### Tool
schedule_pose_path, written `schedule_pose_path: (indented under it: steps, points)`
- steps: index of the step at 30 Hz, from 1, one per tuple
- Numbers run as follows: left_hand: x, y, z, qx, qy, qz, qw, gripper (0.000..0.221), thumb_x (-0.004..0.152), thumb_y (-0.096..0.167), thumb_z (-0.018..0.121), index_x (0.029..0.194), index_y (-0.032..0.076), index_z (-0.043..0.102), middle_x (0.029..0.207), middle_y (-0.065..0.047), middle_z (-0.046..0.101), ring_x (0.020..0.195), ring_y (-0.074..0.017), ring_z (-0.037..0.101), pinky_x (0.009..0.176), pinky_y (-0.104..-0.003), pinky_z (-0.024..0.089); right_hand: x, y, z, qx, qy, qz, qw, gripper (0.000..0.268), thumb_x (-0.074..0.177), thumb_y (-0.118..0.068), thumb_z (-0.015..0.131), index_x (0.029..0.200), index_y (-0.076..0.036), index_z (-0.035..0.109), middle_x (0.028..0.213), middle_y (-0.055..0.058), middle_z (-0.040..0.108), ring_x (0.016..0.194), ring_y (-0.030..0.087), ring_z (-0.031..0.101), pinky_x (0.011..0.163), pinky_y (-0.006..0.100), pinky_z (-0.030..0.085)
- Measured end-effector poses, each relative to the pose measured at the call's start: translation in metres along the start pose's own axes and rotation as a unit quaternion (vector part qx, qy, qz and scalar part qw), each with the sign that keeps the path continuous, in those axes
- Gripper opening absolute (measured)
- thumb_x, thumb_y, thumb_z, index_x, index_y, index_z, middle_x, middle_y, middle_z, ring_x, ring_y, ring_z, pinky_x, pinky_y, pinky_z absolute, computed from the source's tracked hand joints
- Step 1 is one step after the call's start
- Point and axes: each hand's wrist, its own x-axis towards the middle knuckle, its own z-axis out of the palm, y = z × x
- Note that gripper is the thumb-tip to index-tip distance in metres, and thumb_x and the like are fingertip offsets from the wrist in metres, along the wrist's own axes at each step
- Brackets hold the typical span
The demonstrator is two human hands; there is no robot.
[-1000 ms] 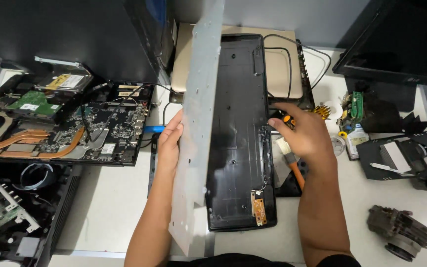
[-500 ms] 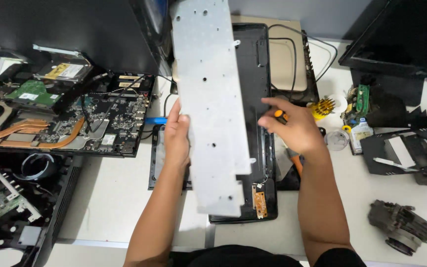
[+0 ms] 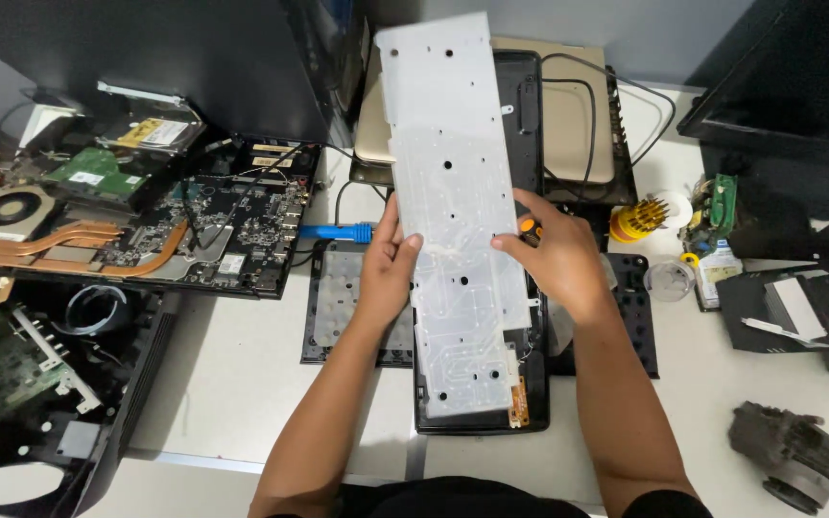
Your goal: Disassembling a keyboard assembly by removing screws, cleaning parts with a brush, and separating internal layers
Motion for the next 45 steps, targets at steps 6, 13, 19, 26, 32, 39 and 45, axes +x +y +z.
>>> schedule_pose_path:
  steps: [6,13,19,26,32,39,45]
  points:
    - [-0.001,-0.007,0.000,0.040,0.008,0.006,0.999,0.067,0.106,0.001,0.049,0.165,0.017,0.024,0.142,-0.010,0.061,0.109,-0.0168,0.066,0.090,-0.037,0.063,0.008,0.021,0.007,0.001,-0.033,-0.012,0.999,0.064,0.092,-0.037,0.072,0.148,-0.010,0.055,0.111,0.019,0.075,0.078,0.033,0.076,0.086,0.048,0.056]
    - [-0.004,0.008,0.006,0.072,0.003,0.034,0.997,0.072,0.101,-0.003,0.058,0.164,0.015,0.028,0.157,-0.012,0.049,0.129,-0.0191,0.056,0.105,-0.041,0.054,0.002,0.016,0.004,0.054,-0.049,-0.021,0.997,0.062,0.092,-0.038,0.070,0.148,-0.015,0.055,0.126,0.017,0.070,0.114,0.042,0.067,0.099,0.050,0.051]
    - [-0.010,0.024,0.014,0.142,-0.006,0.081,0.987,0.069,0.097,0.001,0.066,0.160,0.013,0.041,0.163,-0.013,0.037,0.150,-0.0249,0.035,0.124,-0.046,0.029,-0.001,0.013,0.004,0.082,-0.035,-0.026,0.996,0.061,0.090,-0.037,0.076,0.145,-0.017,0.058,0.127,0.015,0.069,0.112,0.036,0.068,0.100,0.048,0.050]
    - [-0.013,0.014,0.017,0.159,-0.010,0.108,0.981,0.064,0.095,0.003,0.070,0.155,0.010,0.048,0.169,-0.020,0.022,0.156,-0.0312,0.023,0.127,-0.047,0.021,0.004,0.036,0.018,0.127,0.051,-0.042,0.990,0.049,0.089,-0.023,0.073,0.137,-0.019,0.064,0.104,0.012,0.074,0.095,0.026,0.067,0.087,0.039,0.054]
    - [-0.013,0.023,0.023,0.140,-0.012,0.114,0.984,0.056,0.096,0.004,0.068,0.150,0.006,0.053,0.169,-0.020,0.022,0.157,-0.0332,0.020,0.127,-0.046,0.021,0.000,0.049,-0.007,0.208,0.154,-0.134,0.957,0.037,0.095,-0.003,0.069,0.131,-0.011,0.066,0.096,0.010,0.068,0.085,0.016,0.058,0.079,0.029,0.050]
    - [-0.020,0.032,0.030,0.236,-0.005,0.153,0.960,0.071,0.093,0.004,0.069,0.158,0.005,0.040,0.172,-0.023,0.001,0.159,-0.0393,-0.001,0.128,-0.052,0.007,0.001,0.063,-0.021,0.273,0.201,-0.177,0.924,0.037,0.097,0.005,0.072,0.132,-0.004,0.064,0.095,0.009,0.067,0.077,0.011,0.060,0.070,0.024,0.051]
    - [-0.019,0.052,0.035,0.169,-0.066,0.164,0.970,0.070,0.099,0.035,0.061,0.156,0.002,0.039,0.167,-0.024,0.028,0.156,-0.0369,0.023,0.127,-0.052,0.020,-0.006,0.049,-0.022,0.366,0.168,-0.174,0.899,0.035,0.094,0.000,0.074,0.127,-0.002,0.064,0.092,0.008,0.069,0.068,0.006,0.058,0.059,0.019,0.049]
